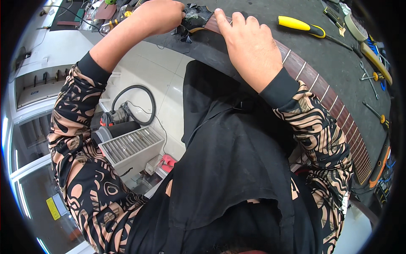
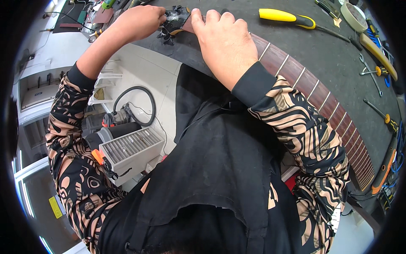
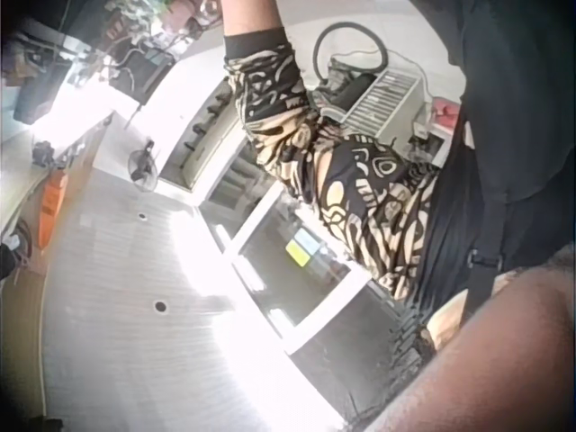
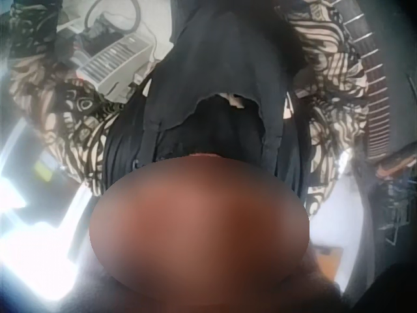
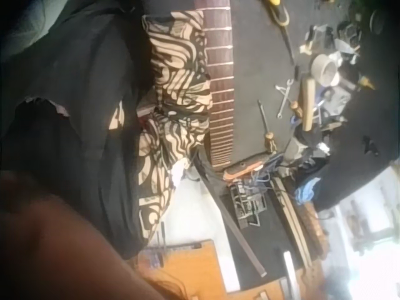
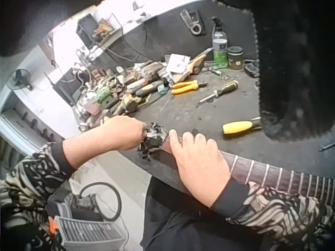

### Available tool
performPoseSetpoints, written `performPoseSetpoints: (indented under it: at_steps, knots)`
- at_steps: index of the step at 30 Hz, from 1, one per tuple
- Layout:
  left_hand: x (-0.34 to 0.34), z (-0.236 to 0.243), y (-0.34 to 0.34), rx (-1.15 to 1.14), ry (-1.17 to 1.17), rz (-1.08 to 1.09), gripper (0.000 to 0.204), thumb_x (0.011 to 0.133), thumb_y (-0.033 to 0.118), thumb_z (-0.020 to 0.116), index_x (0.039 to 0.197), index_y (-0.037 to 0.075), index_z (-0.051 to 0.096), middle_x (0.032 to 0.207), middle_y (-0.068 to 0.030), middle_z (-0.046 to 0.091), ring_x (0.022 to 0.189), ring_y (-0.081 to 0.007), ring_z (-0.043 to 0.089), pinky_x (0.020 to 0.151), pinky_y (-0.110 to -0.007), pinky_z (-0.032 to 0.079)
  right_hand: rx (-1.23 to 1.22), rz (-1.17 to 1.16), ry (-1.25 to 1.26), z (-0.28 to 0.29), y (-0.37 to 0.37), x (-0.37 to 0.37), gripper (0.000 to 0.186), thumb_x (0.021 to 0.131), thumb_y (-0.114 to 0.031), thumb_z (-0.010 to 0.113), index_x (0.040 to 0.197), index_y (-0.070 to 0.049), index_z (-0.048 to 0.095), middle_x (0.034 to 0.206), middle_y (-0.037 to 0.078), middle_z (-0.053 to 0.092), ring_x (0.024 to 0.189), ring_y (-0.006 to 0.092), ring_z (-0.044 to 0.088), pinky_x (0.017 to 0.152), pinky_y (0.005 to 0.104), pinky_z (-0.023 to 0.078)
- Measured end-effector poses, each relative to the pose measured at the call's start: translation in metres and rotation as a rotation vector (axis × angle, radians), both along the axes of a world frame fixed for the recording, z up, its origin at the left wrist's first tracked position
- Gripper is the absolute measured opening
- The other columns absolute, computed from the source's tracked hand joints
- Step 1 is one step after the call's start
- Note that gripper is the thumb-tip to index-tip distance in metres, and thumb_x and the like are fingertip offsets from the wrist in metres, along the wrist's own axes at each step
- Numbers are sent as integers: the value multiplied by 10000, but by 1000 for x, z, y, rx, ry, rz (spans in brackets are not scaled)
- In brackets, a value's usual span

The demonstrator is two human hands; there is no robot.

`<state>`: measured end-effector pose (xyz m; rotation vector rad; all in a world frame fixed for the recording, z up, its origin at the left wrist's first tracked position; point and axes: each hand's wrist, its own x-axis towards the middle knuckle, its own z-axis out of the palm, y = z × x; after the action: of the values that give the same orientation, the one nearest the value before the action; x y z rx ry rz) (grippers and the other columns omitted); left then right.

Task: The person uses a power drill to tighten the tuning pegs on a guitar headstock. They then flip the guitar neck over and manually adjust the tuning pegs and strings with their hands. The work is performed on a cluttered workbench in a workshop setting.

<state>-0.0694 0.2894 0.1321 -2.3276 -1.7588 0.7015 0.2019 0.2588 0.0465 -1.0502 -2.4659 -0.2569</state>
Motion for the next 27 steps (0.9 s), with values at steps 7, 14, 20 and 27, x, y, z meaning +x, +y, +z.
performPoseSetpoints:
  at_steps: [7,14,20,27]
  knots:
    - [12,13,26,-303,-231,575,551,1159,308,466,758,-20,655,593,-111,658,440,-187,610,417,-358,474,53,-39,15,-7,2,1,605,971,-149,674,1568,-122,580,1086,72,663,974,225,711,748,351,595]
    - [24,51,29,-321,-181,492,418,1174,345,474,993,19,662,663,-74,655,470,-195,604,458,-353,480,25,-44,36,-5,4,4,600,975,-150,669,1568,-117,583,1089,73,667,975,224,709,755,355,594]
    - [16,65,19,-365,-140,243,299,1070,284,614,1175,12,683,943,-198,738,862,-362,709,758,-462,548,-21,-2,9,-3,2,2,623,973,-133,657,1587,-109,560,1120,84,658,986,233,694,770,367,587]
    - [16,55,24,-387,-71,115,343,1080,308,619,1283,34,660,1098,-244,768,1047,-461,722,904,-525,550,-51,9,-13,1,4,5,651,969,-104,642,1610,-99,528,1127,100,640,1003,253,683,793,376,582]
